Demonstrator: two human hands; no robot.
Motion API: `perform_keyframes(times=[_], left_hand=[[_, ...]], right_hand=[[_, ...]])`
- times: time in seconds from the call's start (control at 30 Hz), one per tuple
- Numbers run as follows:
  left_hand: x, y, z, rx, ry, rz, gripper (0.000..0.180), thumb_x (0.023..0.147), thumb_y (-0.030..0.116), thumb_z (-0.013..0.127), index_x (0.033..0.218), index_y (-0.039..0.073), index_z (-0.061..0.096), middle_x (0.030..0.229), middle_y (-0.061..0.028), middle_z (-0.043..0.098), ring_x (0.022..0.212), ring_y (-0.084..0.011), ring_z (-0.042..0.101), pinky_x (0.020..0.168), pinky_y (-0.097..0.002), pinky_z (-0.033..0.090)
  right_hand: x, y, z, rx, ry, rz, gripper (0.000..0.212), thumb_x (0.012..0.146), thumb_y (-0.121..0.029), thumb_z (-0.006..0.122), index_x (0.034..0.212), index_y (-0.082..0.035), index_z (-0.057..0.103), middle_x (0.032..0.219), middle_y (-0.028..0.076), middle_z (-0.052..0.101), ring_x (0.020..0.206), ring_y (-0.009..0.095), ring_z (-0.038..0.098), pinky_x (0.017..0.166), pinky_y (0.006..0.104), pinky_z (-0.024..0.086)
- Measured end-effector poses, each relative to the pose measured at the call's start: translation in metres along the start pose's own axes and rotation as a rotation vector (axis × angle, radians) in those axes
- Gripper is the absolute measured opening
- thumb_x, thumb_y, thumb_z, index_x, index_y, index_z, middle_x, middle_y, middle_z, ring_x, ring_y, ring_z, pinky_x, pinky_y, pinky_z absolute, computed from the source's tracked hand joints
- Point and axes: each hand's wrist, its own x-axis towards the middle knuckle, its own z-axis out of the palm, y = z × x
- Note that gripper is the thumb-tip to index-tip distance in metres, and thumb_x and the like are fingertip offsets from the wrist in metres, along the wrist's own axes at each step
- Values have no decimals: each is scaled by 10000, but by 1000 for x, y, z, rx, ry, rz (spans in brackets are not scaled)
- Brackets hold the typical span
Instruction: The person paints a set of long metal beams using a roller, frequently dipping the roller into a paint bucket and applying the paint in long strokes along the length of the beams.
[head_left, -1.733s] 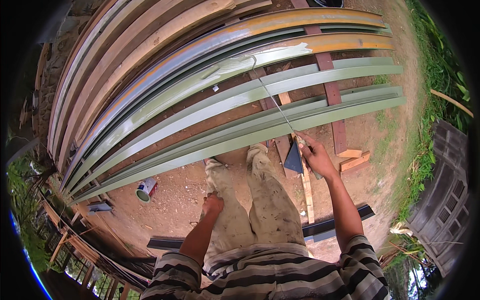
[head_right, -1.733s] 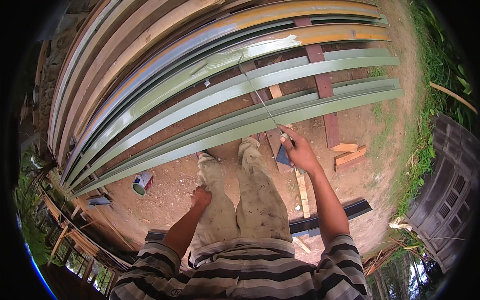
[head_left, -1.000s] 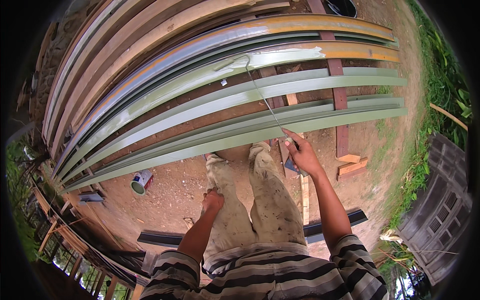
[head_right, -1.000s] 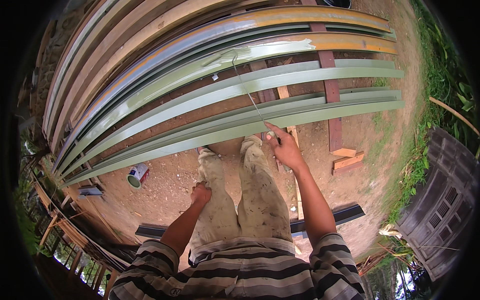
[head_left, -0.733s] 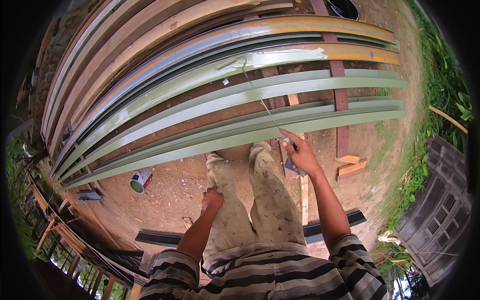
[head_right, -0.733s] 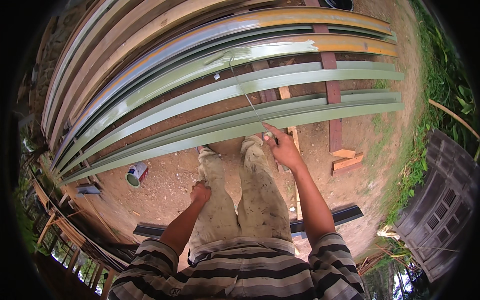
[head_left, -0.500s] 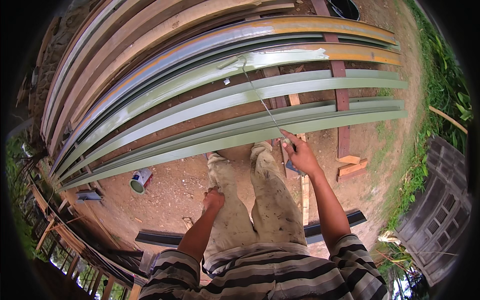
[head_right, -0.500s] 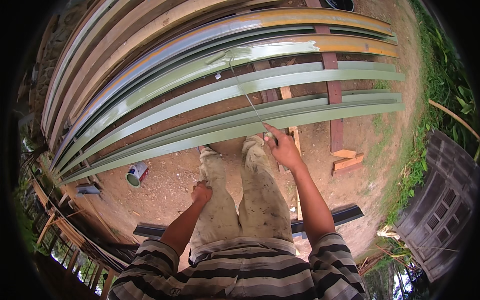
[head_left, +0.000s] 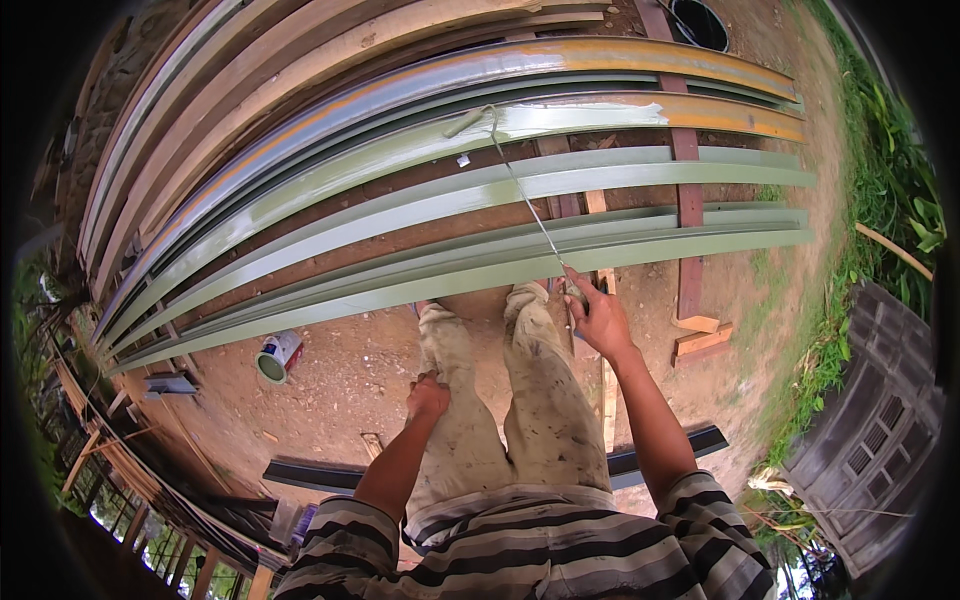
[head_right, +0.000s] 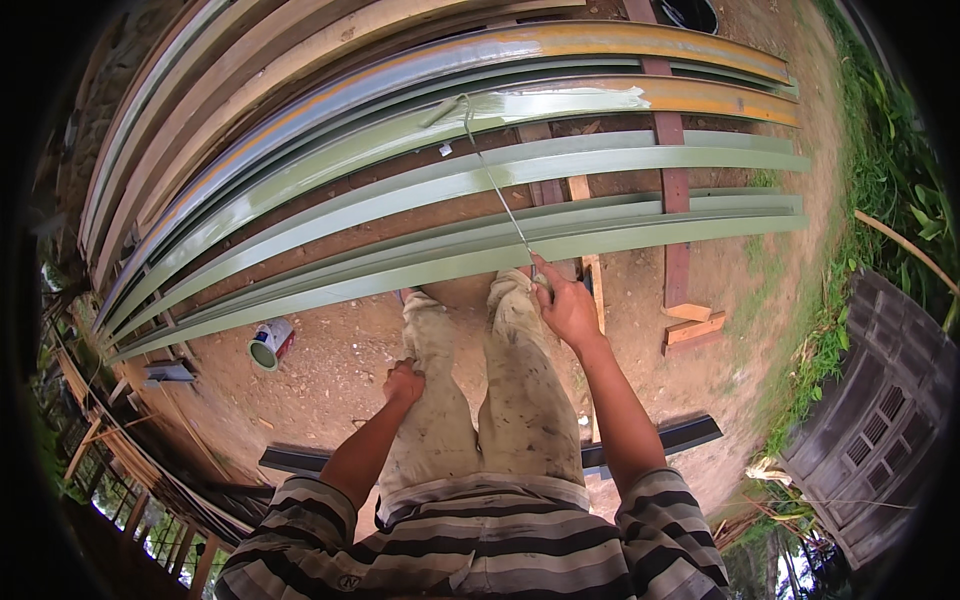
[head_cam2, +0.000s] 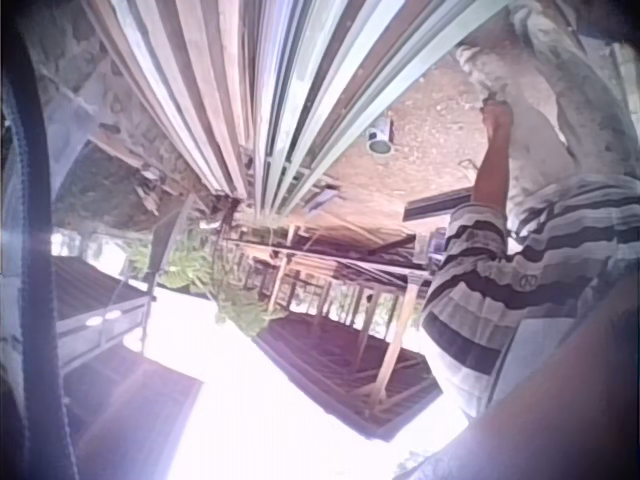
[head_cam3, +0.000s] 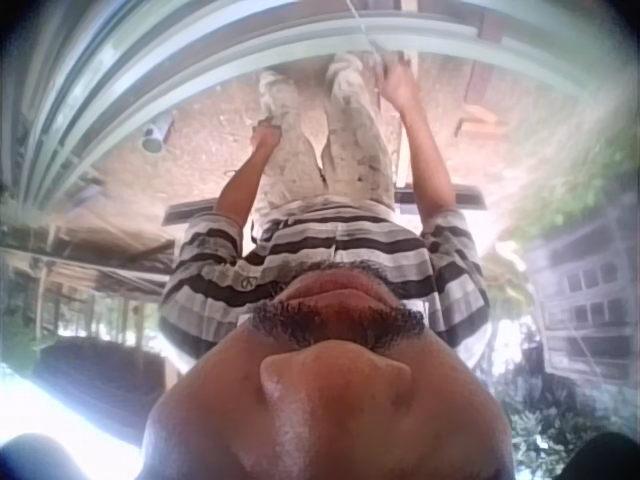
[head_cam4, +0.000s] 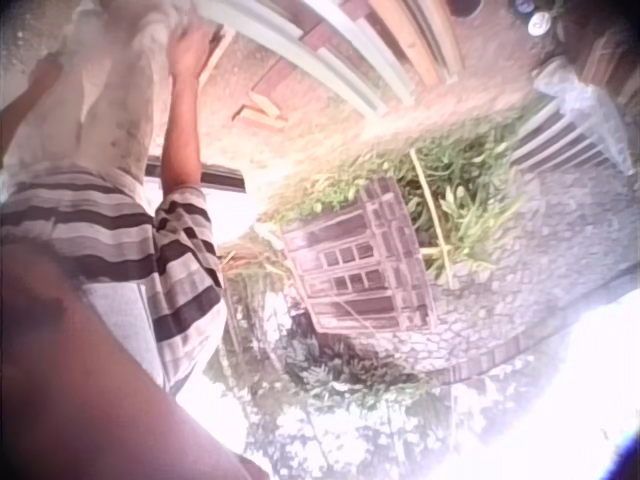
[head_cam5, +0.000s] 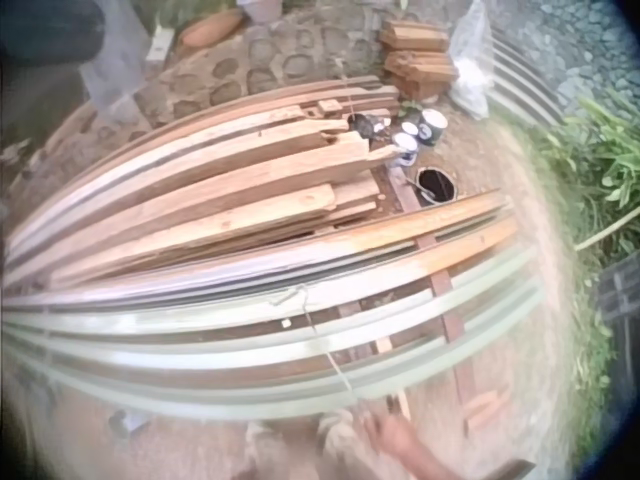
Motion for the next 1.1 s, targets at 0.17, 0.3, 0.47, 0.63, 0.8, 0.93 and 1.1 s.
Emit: perform_keyframes(times=[0.17,0.3,0.47,0.63,0.8,0.93,1.1], left_hand=[[1,-5,1,-18,-10,-5,460,917,309,598,1345,141,602,1440,-97,563,1322,-360,539,1041,-497,506],[3,-11,3,-25,-8,12,472,922,305,595,1363,138,584,1425,-98,566,1321,-354,536,1040,-499,507],[0,-13,3,-36,-34,9,483,928,300,589,1382,136,568,1425,-95,565,1328,-347,530,1042,-499,507],[1,-15,5,-34,-17,6,479,923,296,594,1371,131,573,1405,-97,576,1309,-354,545,1036,-500,511],[0,-15,1,-43,-12,9,479,918,291,590,1370,131,577,1404,-102,579,1299,-361,553,1033,-495,514],[0,-19,5,-54,-19,18,476,921,294,584,1370,134,577,1406,-105,576,1306,-362,547,1033,-496,512],[-1,-19,8,-61,-30,0,476,926,307,579,1373,143,577,1404,-109,572,1318,-353,539,1033,-495,511]], right_hand=[[-24,12,44,-291,60,-14,678,948,-171,605,1564,-378,409,936,163,709,715,402,692,648,513,556],[-27,17,74,-384,16,-46,761,926,-114,572,1611,-345,335,967,178,707,718,382,707,600,488,560],[-19,14,90,-458,-37,-60,801,890,-83,571,1617,-324,335,969,151,694,701,357,714,595,474,562],[-19,20,91,-458,-103,-17,792,893,-87,566,1614,-327,343,975,155,693,717,359,717,615,470,574],[-18,22,101,-434,-130,-34,780,904,-121,567,1615,-342,332,997,181,711,749,394,719,694,506,580],[-20,10,95,-286,-100,17,733,916,-140,590,1594,-317,375,1031,216,704,841,432,707,763,525,572],[-24,-3,64,-80,0,105,638,922,-138,624,1529,-258,471,1093,268,680,969,475,671,840,546,543]])
